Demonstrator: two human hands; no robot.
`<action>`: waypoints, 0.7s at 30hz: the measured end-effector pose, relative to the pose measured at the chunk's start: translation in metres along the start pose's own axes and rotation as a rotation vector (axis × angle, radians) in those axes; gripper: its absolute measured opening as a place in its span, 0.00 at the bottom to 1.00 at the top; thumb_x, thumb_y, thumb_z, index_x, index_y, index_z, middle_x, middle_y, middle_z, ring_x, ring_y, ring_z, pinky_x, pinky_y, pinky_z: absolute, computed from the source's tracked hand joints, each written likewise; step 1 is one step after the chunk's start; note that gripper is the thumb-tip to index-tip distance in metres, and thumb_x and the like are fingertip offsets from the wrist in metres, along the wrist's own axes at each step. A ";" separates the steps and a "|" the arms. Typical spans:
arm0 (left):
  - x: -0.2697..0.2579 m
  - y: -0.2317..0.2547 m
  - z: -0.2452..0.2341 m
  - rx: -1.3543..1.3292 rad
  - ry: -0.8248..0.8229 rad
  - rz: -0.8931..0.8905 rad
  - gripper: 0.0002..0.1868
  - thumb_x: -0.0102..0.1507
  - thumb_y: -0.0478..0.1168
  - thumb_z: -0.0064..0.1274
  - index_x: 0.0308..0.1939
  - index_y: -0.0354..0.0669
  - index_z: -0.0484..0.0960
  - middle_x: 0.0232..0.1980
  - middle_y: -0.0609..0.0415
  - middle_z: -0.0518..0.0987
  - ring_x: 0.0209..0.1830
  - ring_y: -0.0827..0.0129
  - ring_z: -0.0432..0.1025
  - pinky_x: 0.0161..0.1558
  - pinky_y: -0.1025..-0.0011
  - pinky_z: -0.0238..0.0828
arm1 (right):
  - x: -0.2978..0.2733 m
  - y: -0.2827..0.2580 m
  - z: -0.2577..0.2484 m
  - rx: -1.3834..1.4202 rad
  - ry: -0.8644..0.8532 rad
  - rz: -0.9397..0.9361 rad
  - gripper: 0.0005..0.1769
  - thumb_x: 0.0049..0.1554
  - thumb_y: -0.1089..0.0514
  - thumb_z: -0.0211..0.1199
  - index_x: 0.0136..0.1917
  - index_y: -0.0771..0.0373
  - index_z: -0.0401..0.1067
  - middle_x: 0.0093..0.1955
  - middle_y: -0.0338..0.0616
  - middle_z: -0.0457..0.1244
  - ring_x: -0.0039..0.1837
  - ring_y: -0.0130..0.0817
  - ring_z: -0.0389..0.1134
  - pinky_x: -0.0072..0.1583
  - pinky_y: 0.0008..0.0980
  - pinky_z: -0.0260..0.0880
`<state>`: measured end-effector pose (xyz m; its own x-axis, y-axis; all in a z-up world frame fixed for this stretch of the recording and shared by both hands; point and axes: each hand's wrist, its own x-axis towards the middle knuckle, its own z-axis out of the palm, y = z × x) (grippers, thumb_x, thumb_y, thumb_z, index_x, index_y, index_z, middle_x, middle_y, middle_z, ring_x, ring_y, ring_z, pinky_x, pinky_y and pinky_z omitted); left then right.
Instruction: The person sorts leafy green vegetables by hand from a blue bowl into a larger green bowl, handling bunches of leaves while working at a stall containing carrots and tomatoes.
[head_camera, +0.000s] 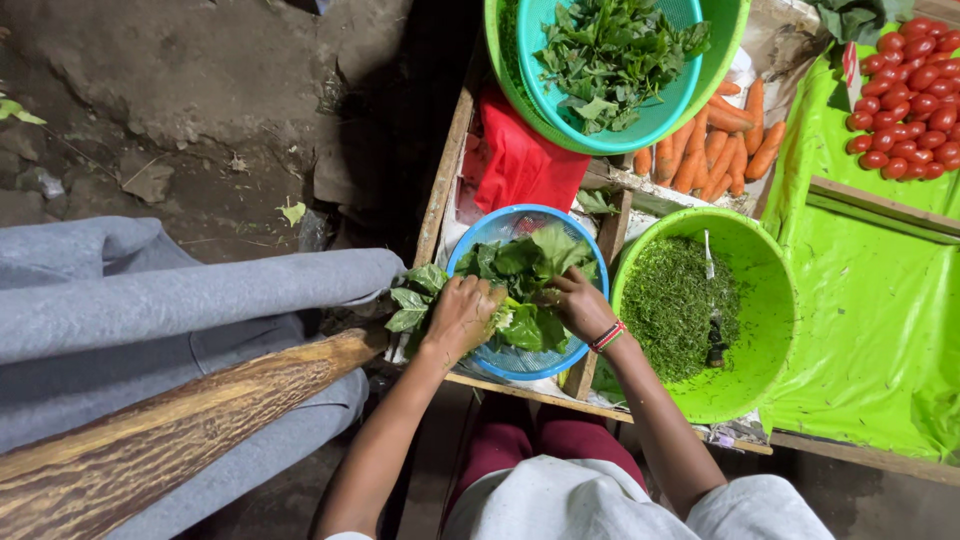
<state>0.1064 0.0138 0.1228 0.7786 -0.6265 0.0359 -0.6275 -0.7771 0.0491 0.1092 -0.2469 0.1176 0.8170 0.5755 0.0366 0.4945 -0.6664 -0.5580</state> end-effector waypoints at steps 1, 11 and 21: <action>-0.003 0.001 0.000 -0.083 -0.001 -0.014 0.22 0.51 0.44 0.66 0.49 0.49 0.83 0.35 0.48 0.81 0.39 0.61 0.76 0.40 0.62 0.70 | 0.001 0.004 0.002 -0.045 -0.028 -0.082 0.25 0.41 0.68 0.66 0.52 0.54 0.81 0.51 0.44 0.68 0.53 0.48 0.62 0.54 0.41 0.69; -0.027 0.021 0.015 -0.376 0.260 -0.130 0.21 0.55 0.52 0.67 0.46 0.44 0.85 0.36 0.54 0.80 0.37 0.64 0.73 0.42 0.63 0.70 | 0.000 0.057 0.074 0.065 0.356 0.478 0.14 0.52 0.68 0.64 0.53 0.63 0.76 0.46 0.53 0.65 0.51 0.49 0.65 0.53 0.43 0.69; -0.027 0.038 -0.033 -0.455 0.354 -0.358 0.19 0.54 0.48 0.66 0.44 0.42 0.85 0.36 0.49 0.81 0.38 0.57 0.76 0.40 0.59 0.72 | 0.008 -0.024 -0.012 0.136 0.300 0.016 0.18 0.49 0.63 0.70 0.54 0.67 0.78 0.42 0.54 0.65 0.44 0.50 0.68 0.46 0.45 0.70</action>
<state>0.0617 0.0030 0.1568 0.9407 -0.2177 0.2603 -0.3278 -0.7814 0.5310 0.1073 -0.2320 0.1410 0.8855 0.3866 0.2579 0.4529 -0.5935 -0.6653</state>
